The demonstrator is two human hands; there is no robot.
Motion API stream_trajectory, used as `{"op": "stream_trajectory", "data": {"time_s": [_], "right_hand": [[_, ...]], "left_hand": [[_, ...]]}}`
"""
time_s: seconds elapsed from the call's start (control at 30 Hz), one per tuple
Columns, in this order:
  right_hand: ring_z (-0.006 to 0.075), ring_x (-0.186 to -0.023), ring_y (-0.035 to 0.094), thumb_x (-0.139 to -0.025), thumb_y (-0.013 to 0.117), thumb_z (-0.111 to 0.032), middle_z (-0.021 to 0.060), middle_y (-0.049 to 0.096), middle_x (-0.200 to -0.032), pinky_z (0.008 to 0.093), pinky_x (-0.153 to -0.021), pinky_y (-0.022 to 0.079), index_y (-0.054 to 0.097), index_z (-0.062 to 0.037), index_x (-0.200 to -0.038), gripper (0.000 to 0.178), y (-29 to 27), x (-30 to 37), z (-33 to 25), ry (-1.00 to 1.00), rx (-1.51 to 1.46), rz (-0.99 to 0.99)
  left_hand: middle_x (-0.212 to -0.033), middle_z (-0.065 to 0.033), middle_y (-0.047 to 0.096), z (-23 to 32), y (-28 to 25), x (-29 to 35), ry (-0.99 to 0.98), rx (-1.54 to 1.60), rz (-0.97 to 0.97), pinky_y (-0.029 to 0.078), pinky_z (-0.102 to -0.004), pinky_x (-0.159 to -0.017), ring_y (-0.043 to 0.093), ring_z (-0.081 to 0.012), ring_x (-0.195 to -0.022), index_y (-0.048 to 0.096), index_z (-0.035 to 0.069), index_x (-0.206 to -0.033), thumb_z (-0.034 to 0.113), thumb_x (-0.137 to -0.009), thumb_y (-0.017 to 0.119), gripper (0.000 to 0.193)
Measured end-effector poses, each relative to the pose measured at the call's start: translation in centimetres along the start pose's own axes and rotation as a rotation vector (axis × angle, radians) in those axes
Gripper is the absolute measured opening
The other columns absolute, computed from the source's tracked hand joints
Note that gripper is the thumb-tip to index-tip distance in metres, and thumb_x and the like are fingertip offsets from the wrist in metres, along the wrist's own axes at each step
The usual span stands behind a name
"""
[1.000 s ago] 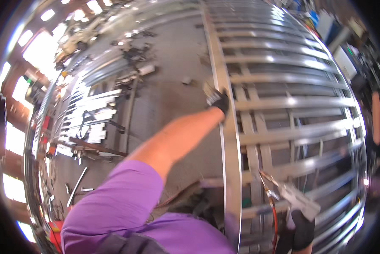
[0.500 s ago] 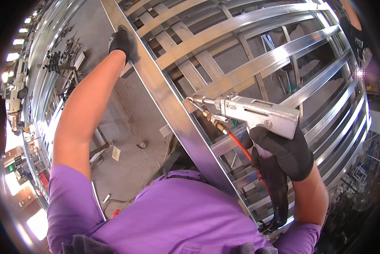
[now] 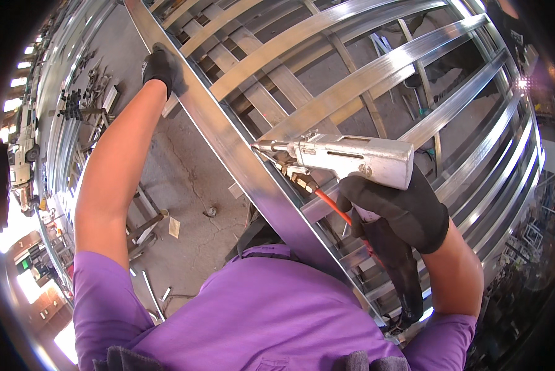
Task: The person positions a metal frame on a support stand and then uses a handheld welding torch to weld along the joints of the frame. The person moves along the frame, applying welds at multiple intersections while another worker welds nearby.
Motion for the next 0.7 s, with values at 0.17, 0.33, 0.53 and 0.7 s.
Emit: {"op": "stream_trajectory", "data": {"time_s": [0.17, 0.33, 0.53, 0.7], "right_hand": [[0.0169, -0.068, 0.067, -0.102, 0.067, -0.012, 0.0114, 0.070, -0.090, 0.0311, -0.058, 0.056, 0.050, 0.0026, -0.146, 0.049, 0.2, 0.0, -0.2, 0.001, 0.003, -0.023], [0.0159, -0.069, 0.066, -0.102, 0.068, -0.011, 0.0105, 0.069, -0.089, 0.0307, -0.058, 0.056, 0.051, 0.0031, -0.145, 0.048, 0.4, 0.0, 0.0, 0.012, 0.010, -0.028], [0.0151, -0.070, 0.066, -0.102, 0.067, -0.010, 0.0100, 0.068, -0.091, 0.0305, -0.059, 0.057, 0.054, 0.0038, -0.142, 0.045, 0.5, 0.1, -0.3, -0.032, 0.027, -0.041], [0.0149, -0.071, 0.066, -0.102, 0.066, -0.008, 0.0091, 0.068, -0.091, 0.0307, -0.061, 0.057, 0.054, 0.0040, -0.142, 0.044, 1.0, 0.3, -0.5, -0.006, 0.018, -0.034]], "left_hand": [[-0.134, -0.0268, 0.067, -0.8, 0.8, -0.7, -0.044, 0.103, -0.052, 0.049, -0.0507, -0.108, 0.062, -0.0448, -0.129, 0.071, -0.001, -0.128, 0.050, -0.107, 0.031, 0.068], [-0.135, -0.0265, 0.067, -1.0, -0.1, -0.3, -0.084, 0.191, 0.016, 0.049, -0.0502, -0.108, 0.062, -0.0448, -0.129, 0.071, -0.001, -0.128, 0.051, -0.106, 0.033, 0.069], [-0.133, -0.0267, 0.068, -0.9, 0.2, 0.4, -0.173, 0.317, -0.046, 0.049, -0.0505, -0.107, 0.063, -0.0452, -0.128, 0.071, -0.002, -0.128, 0.051, -0.107, 0.032, 0.069], [-0.131, -0.0273, 0.069, -1.1, 0.5, -0.7, -0.049, 0.138, -0.020, 0.051, -0.0512, -0.106, 0.064, -0.0457, -0.125, 0.072, -0.003, -0.126, 0.050, -0.107, 0.031, 0.069]]}}
Point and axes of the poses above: each hand's wrist, its own x-axis away from the middle knuckle, its own y-axis out of the palm, z = x × y, the point moved 10 cm from there along -x, towards the middle knuckle
